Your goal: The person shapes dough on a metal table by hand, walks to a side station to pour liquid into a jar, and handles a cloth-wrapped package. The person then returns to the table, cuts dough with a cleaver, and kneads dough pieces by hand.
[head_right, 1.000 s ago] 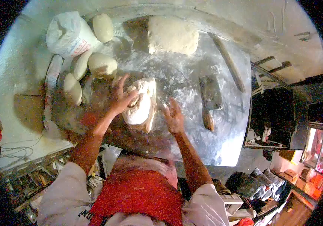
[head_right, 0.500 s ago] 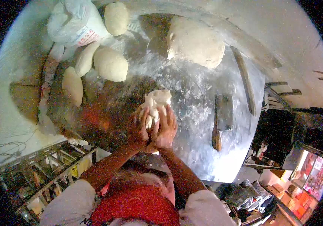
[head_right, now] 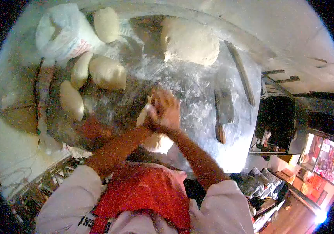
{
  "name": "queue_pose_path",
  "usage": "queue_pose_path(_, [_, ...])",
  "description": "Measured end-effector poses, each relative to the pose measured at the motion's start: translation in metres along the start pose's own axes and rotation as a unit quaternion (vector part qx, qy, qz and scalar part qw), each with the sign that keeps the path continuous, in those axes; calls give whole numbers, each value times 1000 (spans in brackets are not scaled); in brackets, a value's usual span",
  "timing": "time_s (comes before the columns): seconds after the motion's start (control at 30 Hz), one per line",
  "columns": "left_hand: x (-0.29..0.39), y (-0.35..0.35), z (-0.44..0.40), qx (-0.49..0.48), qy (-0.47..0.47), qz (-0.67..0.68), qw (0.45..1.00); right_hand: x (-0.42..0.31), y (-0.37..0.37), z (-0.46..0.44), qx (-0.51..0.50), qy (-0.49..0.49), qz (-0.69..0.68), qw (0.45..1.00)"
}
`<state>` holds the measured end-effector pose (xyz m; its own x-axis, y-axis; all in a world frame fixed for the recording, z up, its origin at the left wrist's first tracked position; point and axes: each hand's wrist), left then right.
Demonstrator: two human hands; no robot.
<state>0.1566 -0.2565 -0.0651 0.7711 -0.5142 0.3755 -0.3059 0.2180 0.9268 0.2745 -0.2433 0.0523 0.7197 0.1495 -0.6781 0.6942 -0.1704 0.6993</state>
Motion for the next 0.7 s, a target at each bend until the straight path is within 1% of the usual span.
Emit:
queue_pose_path(0.03, [8,14,14,11,12,26,1000,-12,4,9,-8,17,83,996])
queue_pose_path(0.07, [12,20,29,29,24,46,998,1,-9,21,27,24,58,998])
queue_pose_path(0.1, [12,24,27,40,29,63,997,3,-15,25,54,64,54,995])
queue_pose_path(0.2, [5,24,-6,41,41,97,994,12,-23,10,33,60,60,996])
queue_pose_path(0.3, [0,13,-30,40,50,112,992,35,-28,-3,42,87,90,991])
queue_pose_path(0.43, [3,11,-24,44,45,113,992,45,-36,-7,83,126,130,980])
queue_pose_path(0.5, [-1,7,-19,29,39,105,993,42,-31,-10,59,114,142,982])
queue_pose_path(0.57, [1,12,-22,16,29,102,994,29,-21,-13,47,77,111,990])
queue_pose_path(0.6, [6,18,-21,22,29,96,995,28,-18,-7,40,17,47,998])
queue_pose_path(0.63, [16,22,-8,33,34,97,994,18,-14,10,36,9,44,998])
queue_pose_path(0.7, [27,27,17,69,49,113,990,3,-13,40,39,58,-10,998])
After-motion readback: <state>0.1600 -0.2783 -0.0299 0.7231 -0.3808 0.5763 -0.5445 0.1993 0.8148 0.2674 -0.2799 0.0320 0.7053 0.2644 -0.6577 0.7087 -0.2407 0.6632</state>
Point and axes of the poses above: each hand's wrist, its own z-axis away from the middle knuckle, its own y-axis out of the back of the hand, x = y × z, and after that the axes turned 11 degrees about x, right-handed
